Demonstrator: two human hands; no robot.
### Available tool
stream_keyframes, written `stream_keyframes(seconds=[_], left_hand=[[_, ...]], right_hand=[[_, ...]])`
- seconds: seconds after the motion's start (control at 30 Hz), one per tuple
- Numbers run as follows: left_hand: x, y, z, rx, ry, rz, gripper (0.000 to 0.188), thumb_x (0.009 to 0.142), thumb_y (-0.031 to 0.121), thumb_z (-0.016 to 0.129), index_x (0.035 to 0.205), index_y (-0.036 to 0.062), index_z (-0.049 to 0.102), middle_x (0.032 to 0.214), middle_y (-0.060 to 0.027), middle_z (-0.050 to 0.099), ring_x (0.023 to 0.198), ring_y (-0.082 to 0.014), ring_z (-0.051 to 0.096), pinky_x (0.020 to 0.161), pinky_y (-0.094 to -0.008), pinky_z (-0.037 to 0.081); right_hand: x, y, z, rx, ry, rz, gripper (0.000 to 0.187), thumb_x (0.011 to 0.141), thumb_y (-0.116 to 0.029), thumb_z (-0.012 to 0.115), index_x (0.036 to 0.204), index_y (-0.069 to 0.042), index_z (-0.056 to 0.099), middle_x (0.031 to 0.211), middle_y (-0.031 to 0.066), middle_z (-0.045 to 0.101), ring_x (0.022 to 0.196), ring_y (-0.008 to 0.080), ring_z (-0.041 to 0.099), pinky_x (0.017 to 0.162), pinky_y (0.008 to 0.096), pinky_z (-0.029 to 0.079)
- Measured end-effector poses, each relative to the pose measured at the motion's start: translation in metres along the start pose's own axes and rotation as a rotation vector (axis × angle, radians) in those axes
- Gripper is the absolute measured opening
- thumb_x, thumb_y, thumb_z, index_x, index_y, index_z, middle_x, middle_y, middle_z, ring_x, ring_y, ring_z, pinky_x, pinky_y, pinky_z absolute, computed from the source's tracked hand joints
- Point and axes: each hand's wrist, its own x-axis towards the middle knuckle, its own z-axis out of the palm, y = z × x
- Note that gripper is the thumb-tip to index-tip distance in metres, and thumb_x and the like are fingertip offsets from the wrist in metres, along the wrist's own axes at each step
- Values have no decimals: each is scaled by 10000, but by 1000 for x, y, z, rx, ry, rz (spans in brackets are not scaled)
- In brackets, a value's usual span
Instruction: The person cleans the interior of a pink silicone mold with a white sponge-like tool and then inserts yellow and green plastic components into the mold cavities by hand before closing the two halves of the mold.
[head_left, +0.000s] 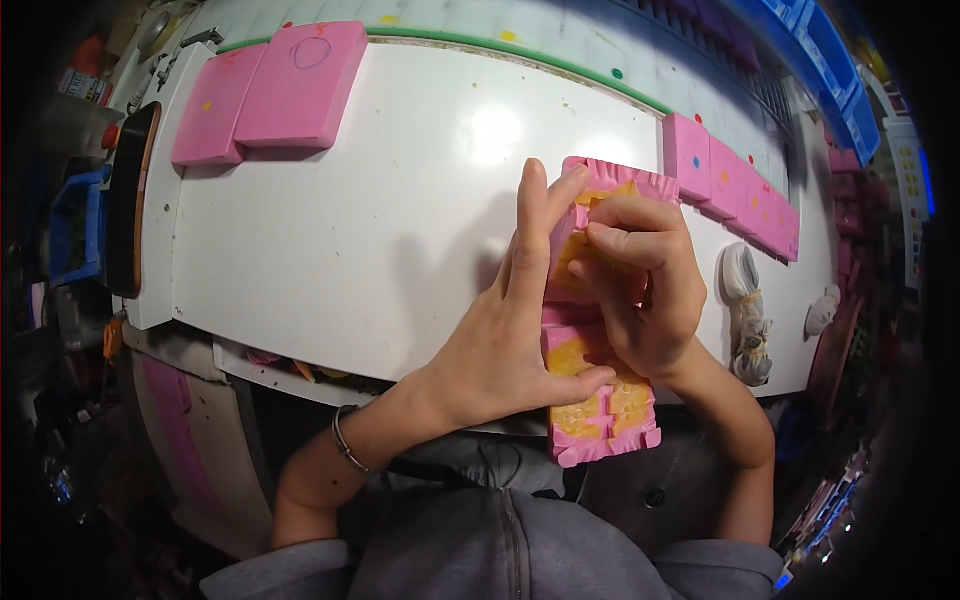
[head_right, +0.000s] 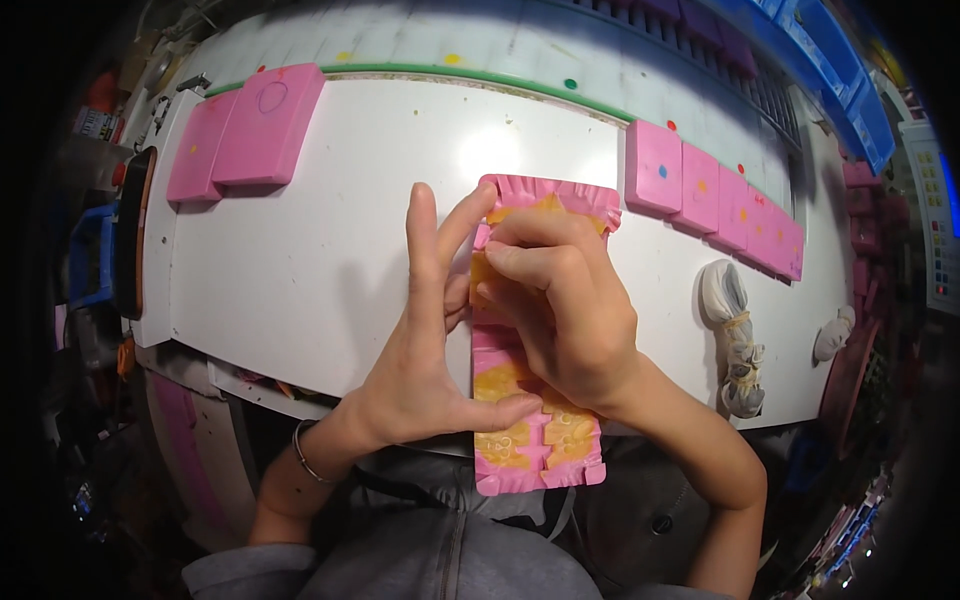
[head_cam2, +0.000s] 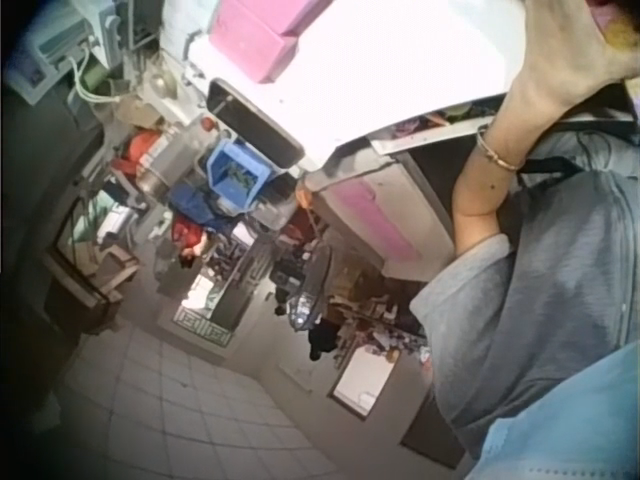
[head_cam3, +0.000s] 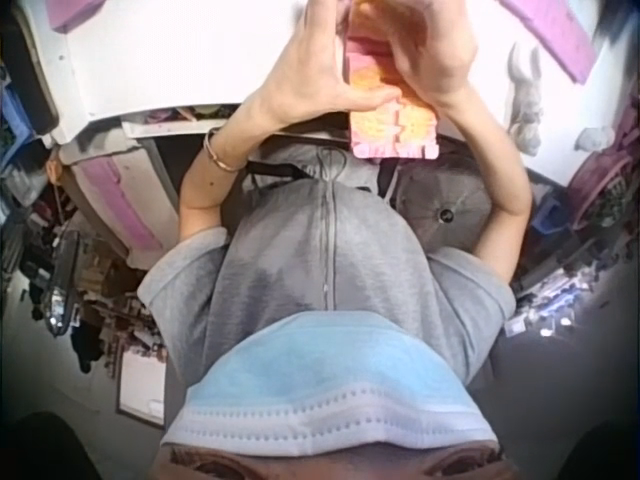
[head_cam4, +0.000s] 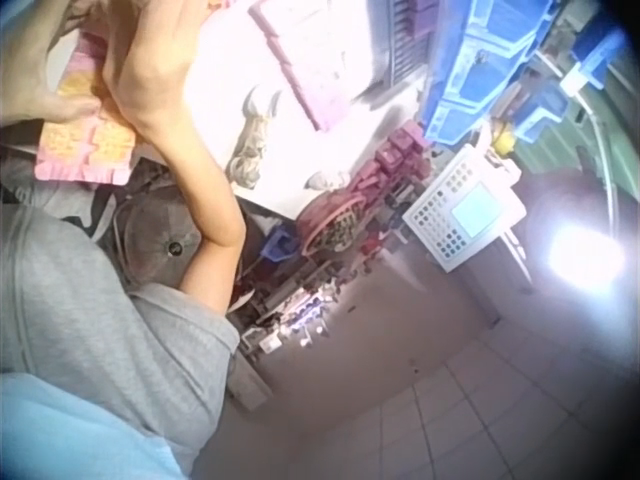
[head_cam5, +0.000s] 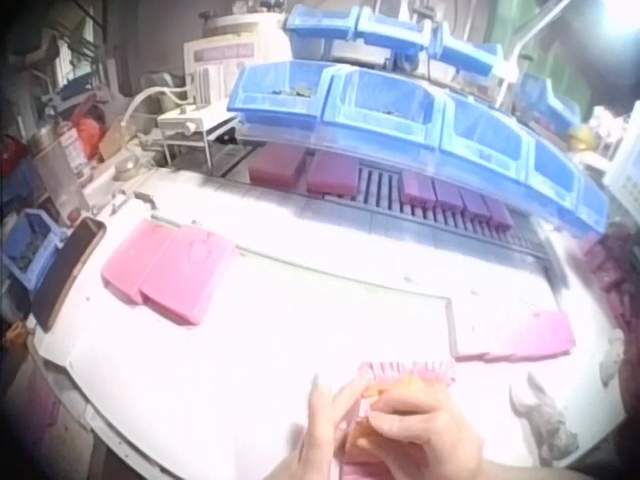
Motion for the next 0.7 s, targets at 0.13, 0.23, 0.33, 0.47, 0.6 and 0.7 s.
stream_keyframes(seconds=[0.13,0.23,0.33,0.47,0.6,0.7], left_hand=[[-5,1,2,-5,56,-66,1234,622,47,775,1405,83,-178,1445,-248,109,1235,-333,389,968,-365,406],[-8,-3,3,-79,156,-112,1136,645,65,755,1419,11,-73,1380,-268,238,1133,-340,474,906,-344,454],[-9,-2,1,-78,114,-150,1021,676,-5,708,1424,-13,14,1336,-233,350,1102,-265,512,918,-318,441],[-9,-4,-2,203,77,-67,669,756,47,675,1319,-89,341,1078,-202,572,990,-233,585,887,-298,469],[0,2,-12,-463,155,-356,353,879,19,555,1194,-116,471,1093,-150,579,1008,-140,560,848,-252,483],[5,3,-16,-333,98,-403,310,877,18,557,1154,-112,504,1037,-139,603,956,-137,585,830,-243,492]], right_hand=[[-2,0,2,-7,-1,6,326,735,142,630,1007,13,506,999,173,553,831,218,580,693,268,474],[-1,0,3,-41,67,-6,314,701,117,667,965,5,538,940,159,576,763,255,569,644,295,468],[-3,2,2,-20,118,-14,319,699,122,664,970,6,542,939,154,579,770,249,565,650,288,461],[-4,4,3,-11,132,-23,315,702,118,659,972,1,549,934,149,588,768,246,560,647,291,455],[-3,7,2,13,89,-8,302,706,112,652,968,-6,560,924,144,599,760,246,557,646,291,449],[-3,8,1,44,79,-29,312,700,104,658,979,-5,568,911,136,603,773,250,558,684,289,448]])
